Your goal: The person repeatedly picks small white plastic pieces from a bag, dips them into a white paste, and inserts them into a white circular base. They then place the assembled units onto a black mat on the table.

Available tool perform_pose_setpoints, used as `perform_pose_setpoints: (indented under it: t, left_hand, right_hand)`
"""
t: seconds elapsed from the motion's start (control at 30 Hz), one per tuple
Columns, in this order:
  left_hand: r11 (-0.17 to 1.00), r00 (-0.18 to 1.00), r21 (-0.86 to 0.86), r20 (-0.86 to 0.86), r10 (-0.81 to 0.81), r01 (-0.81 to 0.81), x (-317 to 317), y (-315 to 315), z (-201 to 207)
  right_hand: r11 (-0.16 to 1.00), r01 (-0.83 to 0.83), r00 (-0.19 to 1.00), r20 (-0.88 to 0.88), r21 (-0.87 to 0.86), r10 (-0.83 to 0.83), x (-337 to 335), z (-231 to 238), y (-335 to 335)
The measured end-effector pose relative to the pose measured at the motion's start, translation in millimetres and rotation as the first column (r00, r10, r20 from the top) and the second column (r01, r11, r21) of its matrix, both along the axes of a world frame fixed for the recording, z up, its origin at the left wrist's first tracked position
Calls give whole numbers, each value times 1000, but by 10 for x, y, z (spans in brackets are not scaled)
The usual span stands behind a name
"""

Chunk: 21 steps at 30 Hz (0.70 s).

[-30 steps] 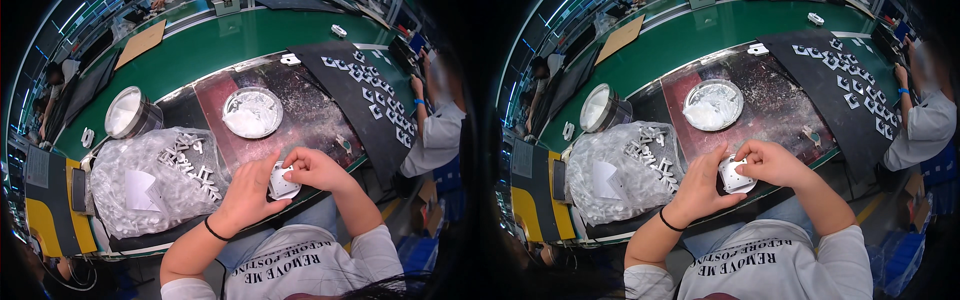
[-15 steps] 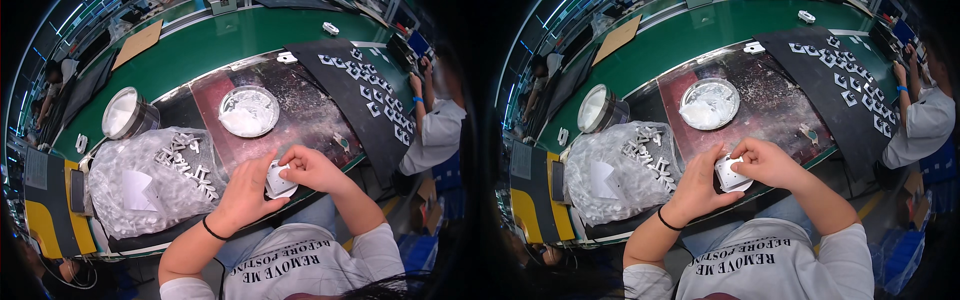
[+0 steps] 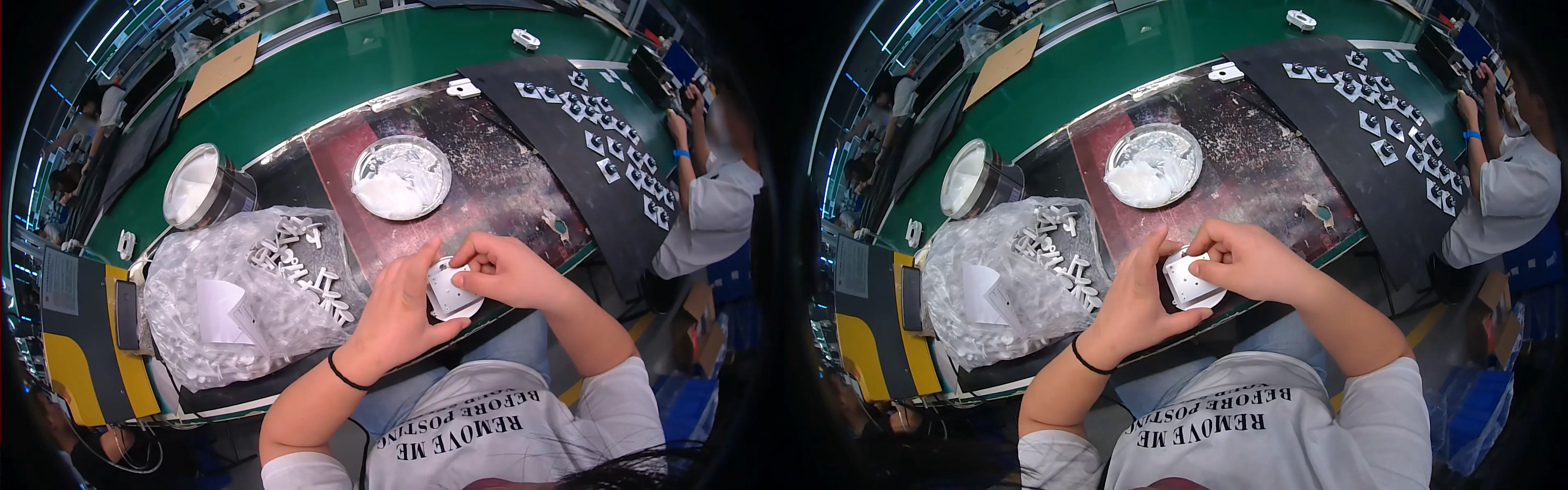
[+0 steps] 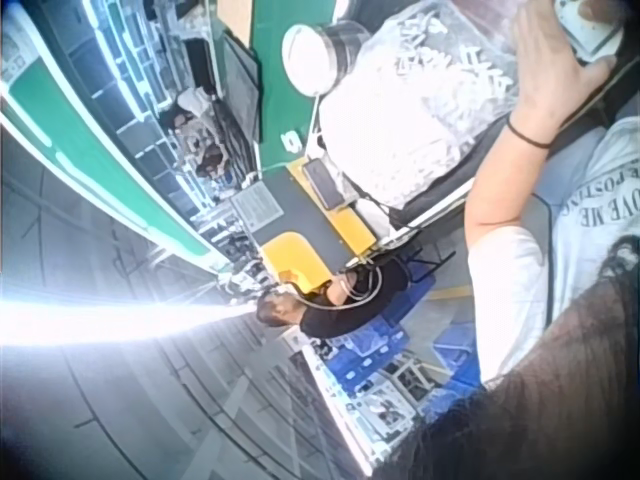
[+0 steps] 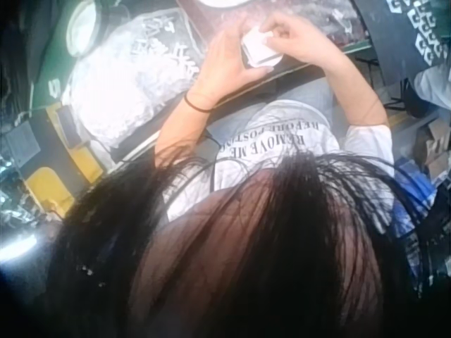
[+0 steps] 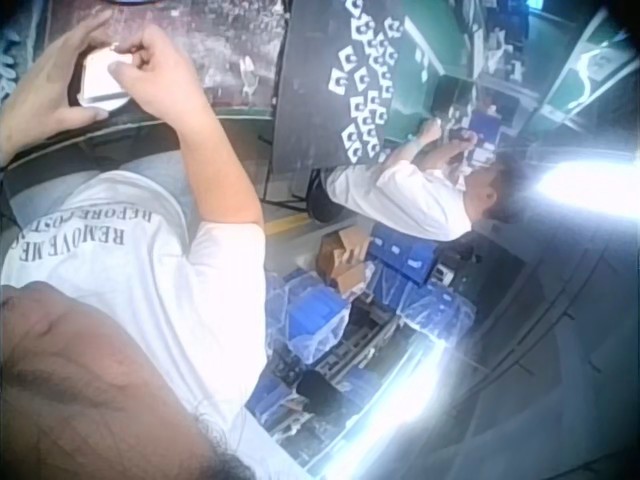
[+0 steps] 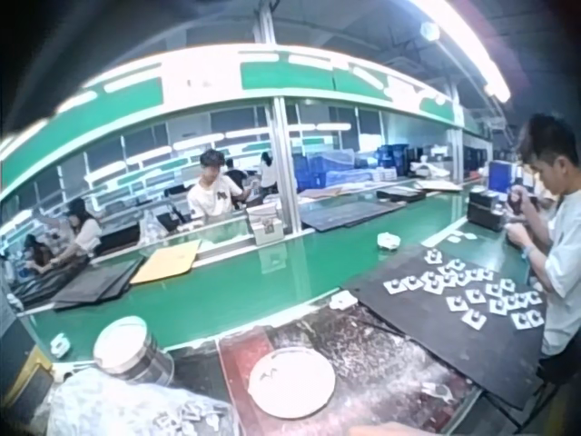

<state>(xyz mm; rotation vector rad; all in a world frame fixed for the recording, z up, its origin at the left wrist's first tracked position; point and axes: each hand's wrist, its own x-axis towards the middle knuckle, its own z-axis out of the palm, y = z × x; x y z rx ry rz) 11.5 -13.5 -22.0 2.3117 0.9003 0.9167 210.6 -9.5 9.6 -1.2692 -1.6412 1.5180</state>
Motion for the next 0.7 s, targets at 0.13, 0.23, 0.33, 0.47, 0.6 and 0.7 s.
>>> perform_pose_setpoints:
  t: [0.13,0.23,0.33,0.47,0.6,0.7]
  left_hand:
    - [1000,1000,-18,-13,3,-3,-11,-11,-7]
    - [1000,1000,-10,-10,0,0,6,-9,27]
    - [1000,1000,-18,-11,8,-8,1,-22,14]
    - [1000,1000,7,-6,10,-10,4,-27,-9]
    - [1000,1000,-19,-14,9,-10,-1,-20,5]
    - [1000,1000,-20,-8,6,-6,-5,-14,13]
  right_hand:
    - [998,57,998,1,27,-57,-22,-31,-78]
    - [990,108,994,11,85,-110,-3,-142,-140]
    - [984,159,987,-19,87,-158,-20,-190,-198]
    - [952,198,978,22,231,-209,-29,-230,-238]
    - [909,201,963,99,364,-252,-54,-219,-258]
    - [894,161,962,134,419,-236,-43,-194,-258]
